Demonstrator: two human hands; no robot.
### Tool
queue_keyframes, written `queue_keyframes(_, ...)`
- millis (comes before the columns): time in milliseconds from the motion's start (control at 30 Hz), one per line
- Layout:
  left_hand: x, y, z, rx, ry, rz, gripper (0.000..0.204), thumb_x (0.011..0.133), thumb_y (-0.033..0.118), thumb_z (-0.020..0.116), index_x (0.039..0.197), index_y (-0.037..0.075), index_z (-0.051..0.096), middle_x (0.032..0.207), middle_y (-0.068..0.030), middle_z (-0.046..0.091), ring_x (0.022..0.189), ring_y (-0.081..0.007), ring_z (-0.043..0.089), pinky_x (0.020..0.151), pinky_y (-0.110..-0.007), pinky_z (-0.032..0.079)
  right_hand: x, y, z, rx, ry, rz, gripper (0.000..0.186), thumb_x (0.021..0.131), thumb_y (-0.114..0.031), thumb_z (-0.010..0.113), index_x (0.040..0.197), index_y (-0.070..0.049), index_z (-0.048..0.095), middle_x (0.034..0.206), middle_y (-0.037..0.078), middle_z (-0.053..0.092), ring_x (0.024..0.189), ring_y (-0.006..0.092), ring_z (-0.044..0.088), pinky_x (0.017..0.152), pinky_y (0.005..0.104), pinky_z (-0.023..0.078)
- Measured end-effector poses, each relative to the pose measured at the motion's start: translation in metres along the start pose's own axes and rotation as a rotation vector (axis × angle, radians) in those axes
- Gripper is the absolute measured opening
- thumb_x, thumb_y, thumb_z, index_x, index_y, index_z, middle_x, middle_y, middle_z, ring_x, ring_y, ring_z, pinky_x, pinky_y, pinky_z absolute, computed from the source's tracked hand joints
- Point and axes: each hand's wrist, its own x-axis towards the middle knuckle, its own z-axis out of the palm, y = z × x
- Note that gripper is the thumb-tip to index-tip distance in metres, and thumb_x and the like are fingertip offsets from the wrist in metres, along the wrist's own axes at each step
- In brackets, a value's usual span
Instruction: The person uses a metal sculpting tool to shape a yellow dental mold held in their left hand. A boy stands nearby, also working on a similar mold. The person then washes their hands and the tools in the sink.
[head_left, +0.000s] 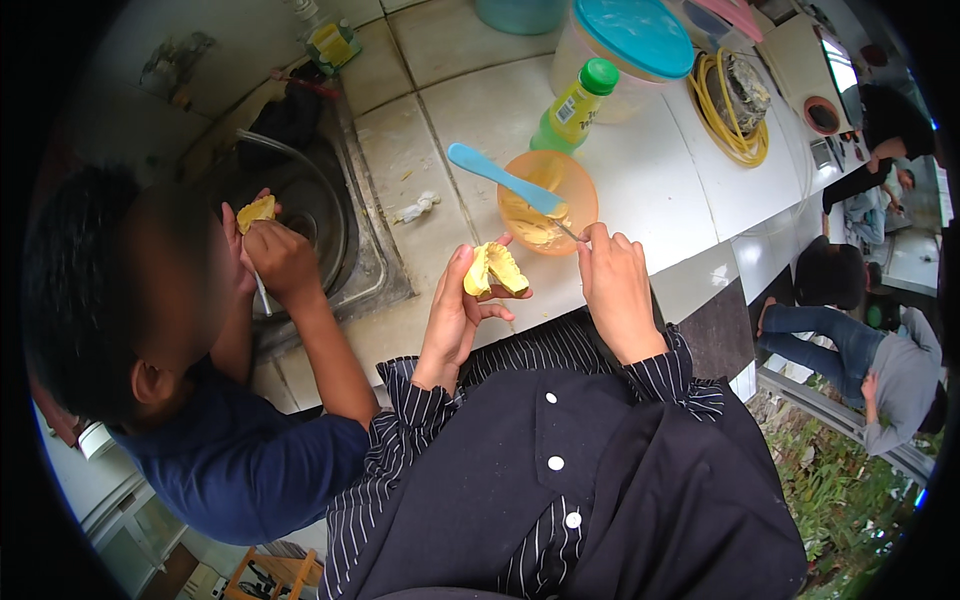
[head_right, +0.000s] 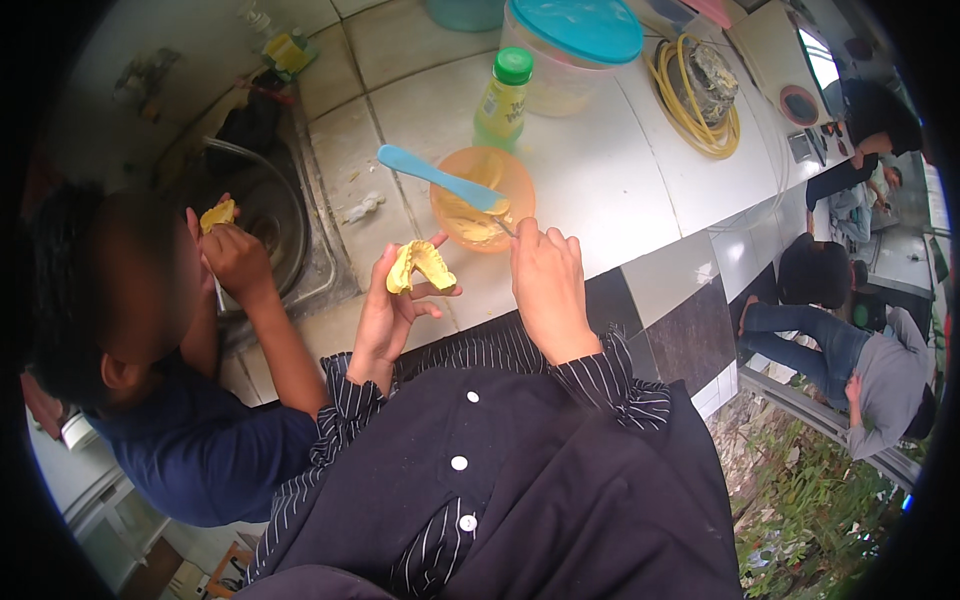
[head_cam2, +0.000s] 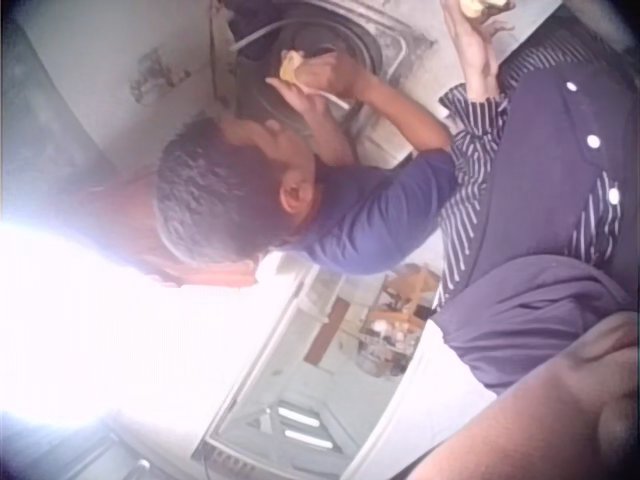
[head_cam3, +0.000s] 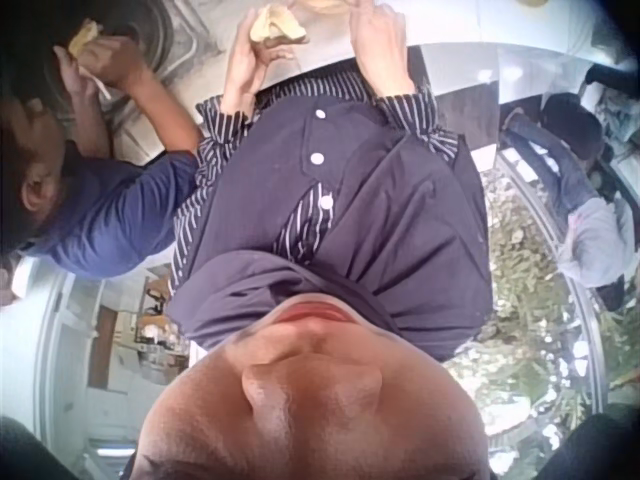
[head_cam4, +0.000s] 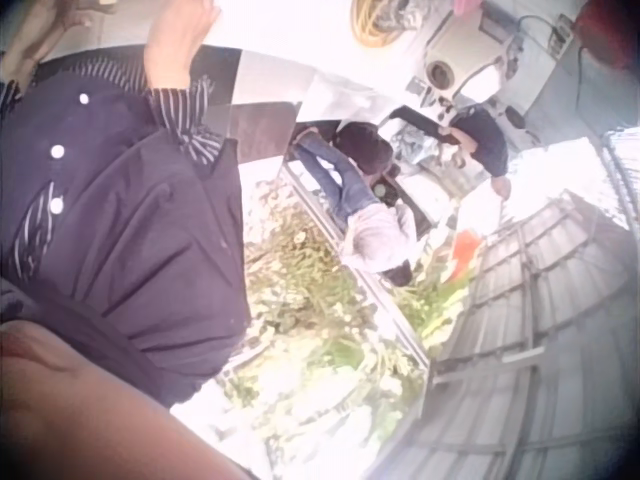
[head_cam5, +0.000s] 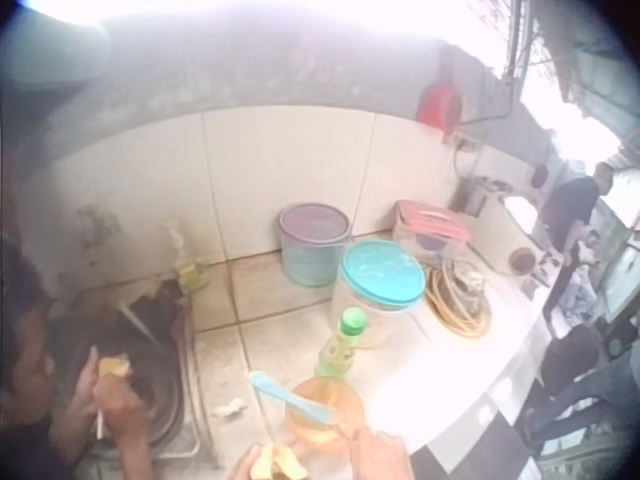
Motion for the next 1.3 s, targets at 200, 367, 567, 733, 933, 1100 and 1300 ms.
queue_keyframes(200, 0.000, 0.000, -0.001, 0.025, -0.017, -0.007, 0.049, 0.097, 0.049, 0.038, 0.118, 0.005, 0.046, 0.137, -0.0195, 0.046, 0.087, -0.0312, 0.068, 0.053, -0.026, 0.058, 0.004, -0.014, -0.002, -0.166, -0.038, -0.116, 0.029, 0.073, 0.001, 0.057, 0.102, -0.001, 0.052, 0.075, 0.007, 0.059, 0.084, 0.0231, 0.051, 0.074, 0.0370, 0.034)
queue_keyframes(367, 0.000, -0.004, 0.000, 0.029, -0.023, -0.013, 0.050, 0.097, 0.049, 0.037, 0.119, 0.005, 0.046, 0.136, -0.0194, 0.047, 0.088, -0.0317, 0.068, 0.053, -0.026, 0.058, 0.000, -0.020, -0.007, -0.076, -0.133, -0.125, 0.025, 0.076, 0.000, 0.057, 0.101, -0.001, 0.051, 0.076, 0.007, 0.059, 0.084, 0.0237, 0.051, 0.075, 0.0371, 0.033)
queue_keyframes(567, -0.002, -0.006, 0.005, 0.027, 0.025, 0.008, 0.051, 0.097, 0.048, 0.037, 0.121, 0.004, 0.046, 0.135, -0.0189, 0.048, 0.088, -0.0316, 0.067, 0.054, -0.026, 0.058, -0.008, -0.014, 0.000, 0.262, -0.095, -0.027, 0.007, 0.091, -0.005, 0.050, 0.097, -0.003, 0.049, 0.078, 0.010, 0.058, 0.083, 0.0271, 0.052, 0.073, 0.0380, 0.032)
queue_keyframes(733, -0.004, -0.010, 0.010, 0.032, 0.076, 0.023, 0.055, 0.096, 0.051, 0.037, 0.123, 0.003, 0.046, 0.136, -0.0184, 0.048, 0.086, -0.0302, 0.068, 0.053, -0.026, 0.057, -0.013, 0.009, 0.010, 0.725, -0.161, 0.151, 0.010, 0.096, -0.013, 0.048, 0.097, -0.003, 0.050, 0.074, 0.008, 0.055, 0.073, 0.0189, 0.049, 0.071, 0.0322, 0.035)
queue_keyframes(933, -0.013, -0.011, 0.021, 0.056, 0.209, 0.078, 0.063, 0.094, 0.058, 0.035, 0.120, 0.002, 0.049, 0.127, -0.0157, 0.054, 0.088, -0.0284, 0.067, 0.055, -0.024, 0.056, -0.019, 0.044, 0.000, 1.228, -0.236, 0.233, 0.020, 0.097, -0.022, 0.052, 0.099, -0.002, 0.052, 0.074, -0.001, 0.051, 0.070, 0.0068, 0.043, 0.065, 0.0235, 0.037)
queue_keyframes(1100, -0.024, -0.003, 0.049, -0.008, 0.250, 0.080, 0.073, 0.092, 0.064, 0.031, 0.122, 0.000, 0.047, 0.101, -0.0149, 0.063, 0.086, -0.0263, 0.068, 0.059, -0.025, 0.057, -0.014, 0.064, -0.047, 1.401, -0.336, 0.154, 0.020, 0.097, -0.018, 0.052, 0.107, -0.001, 0.054, 0.084, 0.006, 0.060, 0.072, 0.0076, 0.049, 0.068, 0.0228, 0.042)
queue_keyframes(1300, -0.031, 0.009, 0.101, -0.165, 0.032, -0.067, 0.079, 0.089, 0.070, 0.032, 0.116, -0.002, 0.051, 0.096, -0.0191, 0.062, 0.073, -0.0340, 0.068, 0.051, -0.027, 0.061, -0.008, 0.094, -0.111, 1.112, -0.236, 0.007, 0.021, 0.091, -0.006, 0.055, 0.107, -0.001, 0.067, 0.087, 0.006, 0.066, 0.073, 0.0101, 0.053, 0.070, 0.0233, 0.044)
